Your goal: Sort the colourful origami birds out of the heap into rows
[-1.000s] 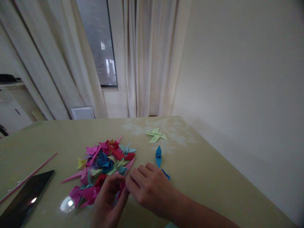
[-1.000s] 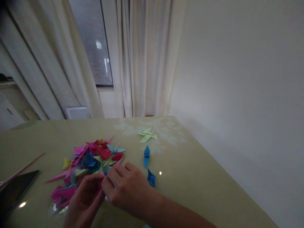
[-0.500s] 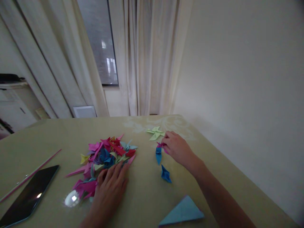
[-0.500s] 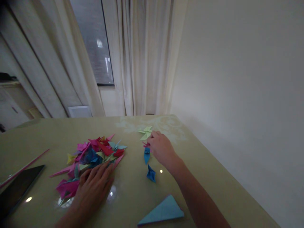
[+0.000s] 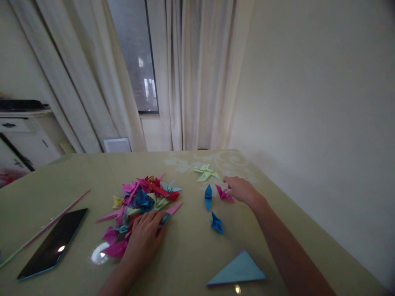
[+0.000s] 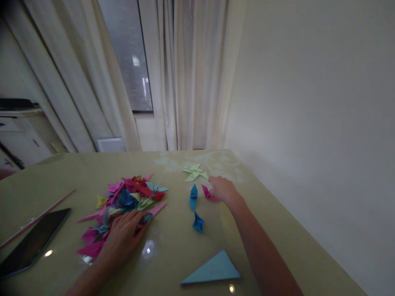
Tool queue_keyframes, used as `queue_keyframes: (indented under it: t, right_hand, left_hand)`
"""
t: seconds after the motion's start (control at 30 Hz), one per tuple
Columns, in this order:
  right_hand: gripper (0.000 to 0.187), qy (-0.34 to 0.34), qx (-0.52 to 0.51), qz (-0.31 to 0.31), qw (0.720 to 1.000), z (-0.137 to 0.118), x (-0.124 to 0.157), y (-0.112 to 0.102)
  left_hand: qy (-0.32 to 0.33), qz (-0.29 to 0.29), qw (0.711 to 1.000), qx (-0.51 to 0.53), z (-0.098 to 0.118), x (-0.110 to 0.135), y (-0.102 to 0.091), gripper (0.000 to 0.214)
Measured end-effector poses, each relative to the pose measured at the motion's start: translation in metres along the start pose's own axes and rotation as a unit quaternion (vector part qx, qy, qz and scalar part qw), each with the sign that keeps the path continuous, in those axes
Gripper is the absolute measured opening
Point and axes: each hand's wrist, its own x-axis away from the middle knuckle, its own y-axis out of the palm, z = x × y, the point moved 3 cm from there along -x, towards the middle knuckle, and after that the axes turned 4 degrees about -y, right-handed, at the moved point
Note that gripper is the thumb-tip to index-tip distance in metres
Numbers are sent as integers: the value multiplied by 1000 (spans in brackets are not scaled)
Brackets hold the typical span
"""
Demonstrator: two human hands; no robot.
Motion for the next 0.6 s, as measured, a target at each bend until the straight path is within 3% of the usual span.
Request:
queue_keyframes:
  t: [0.23, 0.37, 0.6]
  right_hand:
    - [42, -31, -15, 42, 999, -8, 13, -18]
    - [42, -60, -19, 26, 998, -11, -1, 0]
    - [16, -63, -27, -15, 998, 1, -21, 30]
  left_hand:
    - [-4, -27, 999, 26, -2, 1, 2, 40]
    - [2, -17, 998, 64, 0, 0, 0, 25]
    - [16, 28, 994, 105, -4, 1, 6, 20]
